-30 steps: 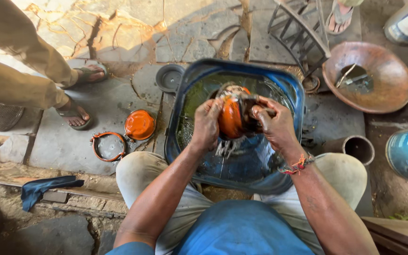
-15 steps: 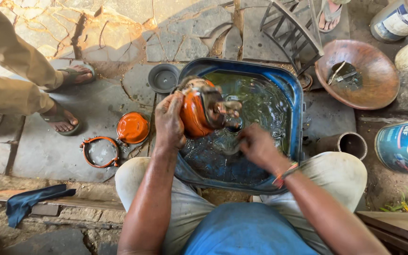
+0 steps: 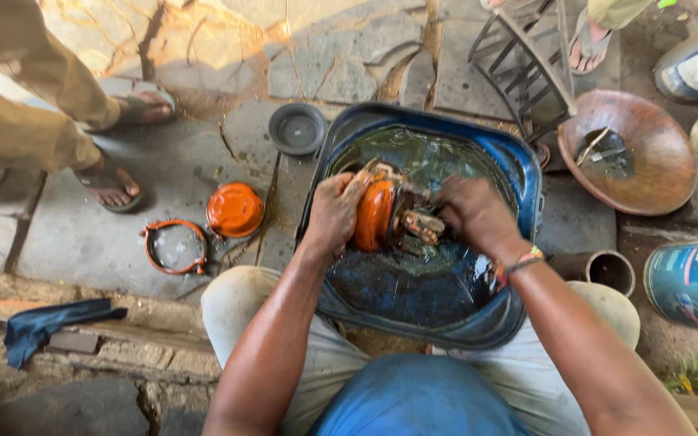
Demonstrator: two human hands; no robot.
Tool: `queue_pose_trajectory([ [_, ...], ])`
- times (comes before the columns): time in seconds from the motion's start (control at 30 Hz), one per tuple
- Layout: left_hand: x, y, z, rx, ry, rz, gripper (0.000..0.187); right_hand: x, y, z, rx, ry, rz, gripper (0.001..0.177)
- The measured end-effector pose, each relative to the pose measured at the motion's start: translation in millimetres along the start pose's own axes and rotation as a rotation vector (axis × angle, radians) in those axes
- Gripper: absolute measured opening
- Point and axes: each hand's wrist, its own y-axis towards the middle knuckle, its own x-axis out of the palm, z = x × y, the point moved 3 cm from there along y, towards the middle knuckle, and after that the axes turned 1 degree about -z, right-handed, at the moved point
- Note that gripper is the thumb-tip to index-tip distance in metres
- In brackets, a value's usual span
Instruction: The person cleans oily mechanical components in a basin of liquid by hand, picking up and scrubbing various parts.
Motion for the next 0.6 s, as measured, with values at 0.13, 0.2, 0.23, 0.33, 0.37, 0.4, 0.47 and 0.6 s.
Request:
queue_pose_trajectory([
  [0.13, 8, 4, 3, 0.012, 0.068, -0.009, 0.030, -1, -7, 4, -0.136, -0.015, -0.029, 0.063],
  [0.2, 10, 5, 7, 0.005, 0.103, -0.010, 0.032, -10, -5, 3, -0.206, -0.109, 0.000, 0.068],
  [0.23, 10, 4, 7, -0.002, 0.120, -0.010, 0.033, -15, -5, 1, -0.240, -0.154, 0.010, 0.072],
  [0.33, 11, 2, 12, 0.061, 0.301, 0.016, 0.036, -35, -12, 28, 0.828, 0.446, -0.105, 0.032],
  [0.37, 11, 1, 14, 0.076, 0.312, 0.015, 0.035, -46, -10, 22, 0.719, 0.628, -0.010, 0.033],
  [0.4, 11, 0, 15, 0.091, 0.320, 0.016, 0.034, -57, -8, 14, 0.601, 0.802, 0.085, 0.033],
  [0.47, 12, 0, 16, 0.087, 0.341, 0.022, 0.034, -77, -7, -6, 0.374, 0.908, 0.226, 0.037],
  [0.6, 16, 0, 19, 0.108, 0.412, 0.031, 0.032, -89, 5, -72, -0.107, 0.354, 0.448, 0.037],
])
